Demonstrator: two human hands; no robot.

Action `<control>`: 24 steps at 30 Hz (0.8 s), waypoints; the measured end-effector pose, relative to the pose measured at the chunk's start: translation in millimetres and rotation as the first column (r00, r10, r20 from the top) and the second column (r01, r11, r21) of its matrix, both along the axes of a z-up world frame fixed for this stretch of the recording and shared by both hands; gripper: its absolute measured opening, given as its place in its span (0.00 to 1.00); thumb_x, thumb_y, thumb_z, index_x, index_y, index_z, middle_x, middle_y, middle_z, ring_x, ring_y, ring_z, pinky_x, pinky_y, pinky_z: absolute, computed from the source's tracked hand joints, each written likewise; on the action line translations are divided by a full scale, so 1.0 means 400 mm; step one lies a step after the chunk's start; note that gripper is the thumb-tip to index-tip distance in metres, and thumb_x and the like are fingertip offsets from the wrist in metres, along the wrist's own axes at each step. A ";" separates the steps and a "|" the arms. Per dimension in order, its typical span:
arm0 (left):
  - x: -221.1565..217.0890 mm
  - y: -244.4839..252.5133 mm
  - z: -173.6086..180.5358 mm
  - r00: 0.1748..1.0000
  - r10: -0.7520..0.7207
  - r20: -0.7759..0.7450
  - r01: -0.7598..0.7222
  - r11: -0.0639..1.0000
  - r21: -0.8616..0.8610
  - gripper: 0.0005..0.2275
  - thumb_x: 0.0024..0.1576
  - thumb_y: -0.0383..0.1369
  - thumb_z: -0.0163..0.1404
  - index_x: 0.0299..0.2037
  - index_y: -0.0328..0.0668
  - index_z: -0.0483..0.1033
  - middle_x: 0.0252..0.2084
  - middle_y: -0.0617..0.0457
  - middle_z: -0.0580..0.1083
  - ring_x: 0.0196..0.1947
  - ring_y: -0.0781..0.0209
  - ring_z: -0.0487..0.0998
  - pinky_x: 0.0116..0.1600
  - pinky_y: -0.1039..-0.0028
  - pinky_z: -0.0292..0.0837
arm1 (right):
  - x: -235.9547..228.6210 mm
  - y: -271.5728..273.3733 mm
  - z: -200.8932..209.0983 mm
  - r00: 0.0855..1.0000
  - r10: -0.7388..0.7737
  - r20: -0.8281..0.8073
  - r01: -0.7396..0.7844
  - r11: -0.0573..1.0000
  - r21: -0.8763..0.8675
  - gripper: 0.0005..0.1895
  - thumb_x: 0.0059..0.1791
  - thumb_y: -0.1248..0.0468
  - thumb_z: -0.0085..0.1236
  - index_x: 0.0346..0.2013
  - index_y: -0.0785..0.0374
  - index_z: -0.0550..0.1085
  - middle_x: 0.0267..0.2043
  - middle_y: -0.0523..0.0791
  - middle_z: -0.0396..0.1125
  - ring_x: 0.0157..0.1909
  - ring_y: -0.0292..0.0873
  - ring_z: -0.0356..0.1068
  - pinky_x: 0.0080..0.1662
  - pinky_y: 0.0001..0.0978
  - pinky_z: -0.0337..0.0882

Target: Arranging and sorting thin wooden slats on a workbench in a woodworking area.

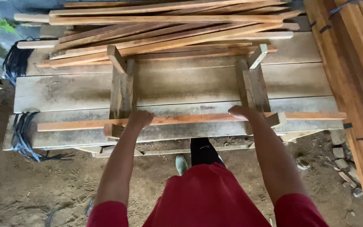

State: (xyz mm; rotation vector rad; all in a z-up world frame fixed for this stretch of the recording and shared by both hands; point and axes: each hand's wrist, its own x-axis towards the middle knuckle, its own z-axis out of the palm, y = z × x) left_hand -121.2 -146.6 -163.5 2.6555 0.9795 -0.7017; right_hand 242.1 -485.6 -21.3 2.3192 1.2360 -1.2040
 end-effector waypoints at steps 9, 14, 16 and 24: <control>0.123 0.090 0.050 0.951 -0.227 -0.208 0.219 0.974 -0.058 0.24 0.63 0.53 0.38 0.64 0.59 0.74 0.65 0.53 0.74 0.66 0.52 0.73 0.67 0.53 0.67 | 0.204 0.106 -0.170 0.985 -0.169 -0.032 0.170 0.985 0.032 0.43 0.47 0.30 0.53 0.56 0.65 0.78 0.59 0.56 0.73 0.64 0.58 0.70 0.63 0.50 0.67; 0.208 0.152 0.180 0.952 -0.218 -0.216 0.222 0.975 -0.007 0.23 0.64 0.54 0.38 0.64 0.61 0.73 0.66 0.54 0.73 0.67 0.53 0.72 0.69 0.52 0.63 | 0.276 0.220 -0.080 0.997 -0.069 0.045 0.065 0.995 0.079 0.39 0.49 0.33 0.52 0.61 0.59 0.73 0.61 0.53 0.71 0.65 0.56 0.69 0.64 0.49 0.67; 0.243 0.213 0.141 0.983 -0.139 -0.120 0.138 0.990 -0.011 0.21 0.61 0.52 0.41 0.62 0.65 0.75 0.62 0.56 0.76 0.63 0.53 0.76 0.65 0.51 0.68 | 0.322 0.271 -0.081 0.990 -0.122 0.066 0.113 0.986 0.125 0.33 0.50 0.36 0.55 0.59 0.54 0.75 0.58 0.50 0.74 0.62 0.55 0.71 0.62 0.48 0.70; 0.408 0.439 0.047 0.994 -0.075 -0.075 0.075 0.997 -0.002 0.19 0.61 0.49 0.43 0.62 0.68 0.75 0.60 0.53 0.77 0.62 0.48 0.76 0.62 0.50 0.71 | 0.375 0.430 -0.028 0.995 0.008 0.097 -0.024 0.987 0.162 0.35 0.51 0.44 0.50 0.60 0.70 0.71 0.55 0.63 0.73 0.61 0.66 0.70 0.63 0.58 0.67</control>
